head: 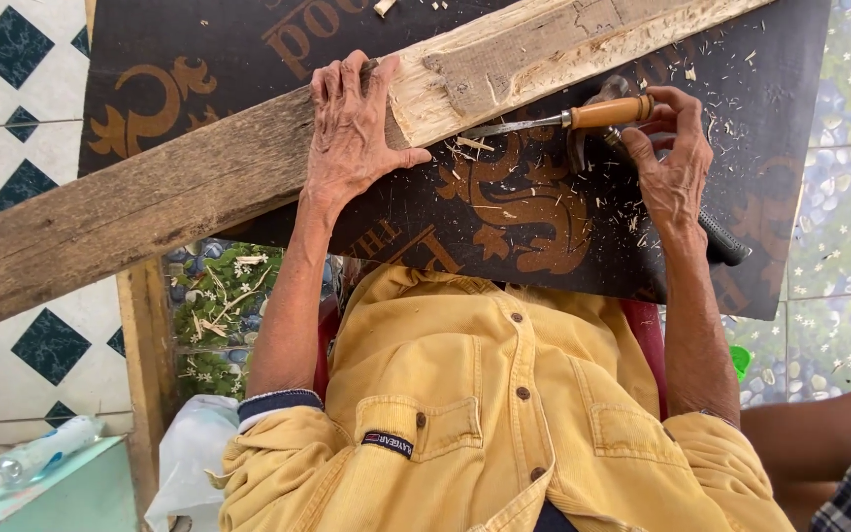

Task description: A person uses a hammer and chisel to carve and shape a wooden beam on a work surface.

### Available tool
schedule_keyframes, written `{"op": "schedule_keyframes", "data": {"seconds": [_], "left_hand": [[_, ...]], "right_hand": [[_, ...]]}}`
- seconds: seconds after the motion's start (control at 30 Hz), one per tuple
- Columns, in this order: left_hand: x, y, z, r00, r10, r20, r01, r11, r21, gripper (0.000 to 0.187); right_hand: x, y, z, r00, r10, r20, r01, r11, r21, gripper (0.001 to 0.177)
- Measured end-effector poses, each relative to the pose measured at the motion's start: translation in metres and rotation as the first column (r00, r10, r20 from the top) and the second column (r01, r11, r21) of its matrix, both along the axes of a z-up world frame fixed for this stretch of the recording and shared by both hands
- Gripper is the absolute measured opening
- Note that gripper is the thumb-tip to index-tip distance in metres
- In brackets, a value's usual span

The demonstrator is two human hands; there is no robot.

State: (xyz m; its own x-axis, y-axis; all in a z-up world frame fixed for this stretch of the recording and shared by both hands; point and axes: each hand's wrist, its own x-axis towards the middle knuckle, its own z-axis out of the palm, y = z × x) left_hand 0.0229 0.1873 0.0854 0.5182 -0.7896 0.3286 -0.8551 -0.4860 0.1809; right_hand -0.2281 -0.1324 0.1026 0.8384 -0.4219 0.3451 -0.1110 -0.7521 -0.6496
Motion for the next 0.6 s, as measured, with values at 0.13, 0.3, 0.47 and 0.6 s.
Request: {"op": "schedule_keyframes", "data": {"seconds": [0.13,0.3,0.47,0.6], "left_hand": [[0.0,0.001,0.003,1.0,0.002,-0.011,-0.002,1.0,0.025,0.112],[0.0,0.001,-0.002,0.997,0.0,-0.079,0.006,0.998,0.068,0.107],[-0.002,0.001,0.003,0.998,-0.066,-0.002,0.066,0.993,0.093,0.097],[-0.004,0.001,0.007,0.984,-0.093,-0.154,0.113,0.986,0.127,0.083]], "right_hand": [[0.004,-0.005,-0.004,1.0,0.005,-0.005,-0.005,0.997,0.077,0.038],[0.015,-0.006,-0.006,0.999,-0.007,-0.044,0.01,0.996,0.083,0.027],[0.016,-0.009,-0.01,0.999,-0.009,-0.044,0.014,0.994,0.112,0.032],[0.017,-0.005,-0.006,0.998,-0.026,-0.056,0.033,0.991,0.126,0.032]]}}
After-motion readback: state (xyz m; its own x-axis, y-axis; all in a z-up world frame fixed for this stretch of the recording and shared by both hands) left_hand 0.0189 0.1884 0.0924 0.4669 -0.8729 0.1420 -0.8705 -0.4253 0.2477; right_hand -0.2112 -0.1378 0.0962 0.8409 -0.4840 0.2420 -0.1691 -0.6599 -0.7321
